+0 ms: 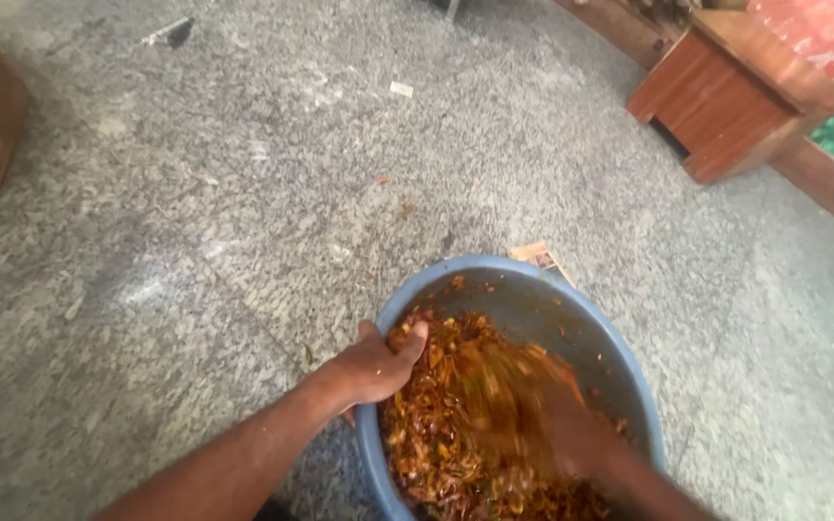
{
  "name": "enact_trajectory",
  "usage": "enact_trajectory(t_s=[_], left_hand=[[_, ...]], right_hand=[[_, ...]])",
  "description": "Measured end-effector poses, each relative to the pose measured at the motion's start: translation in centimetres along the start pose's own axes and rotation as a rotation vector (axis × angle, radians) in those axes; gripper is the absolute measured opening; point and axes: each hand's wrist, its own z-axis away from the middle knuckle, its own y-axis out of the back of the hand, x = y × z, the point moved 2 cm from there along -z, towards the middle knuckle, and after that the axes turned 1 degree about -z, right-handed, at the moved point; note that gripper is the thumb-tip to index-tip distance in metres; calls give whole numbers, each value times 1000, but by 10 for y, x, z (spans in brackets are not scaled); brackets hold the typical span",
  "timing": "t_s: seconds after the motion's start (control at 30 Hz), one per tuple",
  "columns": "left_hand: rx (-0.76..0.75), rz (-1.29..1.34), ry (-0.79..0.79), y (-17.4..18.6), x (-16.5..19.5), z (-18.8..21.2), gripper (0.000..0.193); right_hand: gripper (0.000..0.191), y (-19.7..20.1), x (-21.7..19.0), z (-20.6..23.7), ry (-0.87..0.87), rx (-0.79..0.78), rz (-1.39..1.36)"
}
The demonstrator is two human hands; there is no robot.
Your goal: The person mixes a large batch of chopped onions and vegetables with a reddish spice powder by hand in a big blue basin set on the floor, repeatedly tossing, turning and kneading the mixture to coat it evenly throughout the clip.
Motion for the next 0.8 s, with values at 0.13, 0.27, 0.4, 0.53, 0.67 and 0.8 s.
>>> enact_trajectory(t_s=[0.13, 0.27, 0.4, 0.53, 0.67, 0.8], left_hand=[[32, -23, -9, -2, 0, -1, 113], [52, 17, 7, -5, 0, 4, 109], [155, -52, -60, -4, 2, 4, 109], [94, -46, -19, -3, 0, -2, 106], [69, -37, -44, -4, 0, -3, 107], [78, 32, 0, -6, 3, 2, 105]], right_hand=[[45, -49, 10, 61, -44, 78, 40], [33, -66, 20, 2, -248, -32, -29], [31, -32, 23, -50, 29, -251, 376], [68, 30, 45, -2, -267, -240, -272], [113, 31, 57, 56, -852, -149, -928], [110, -19, 52, 45, -954, -43, -1285]])
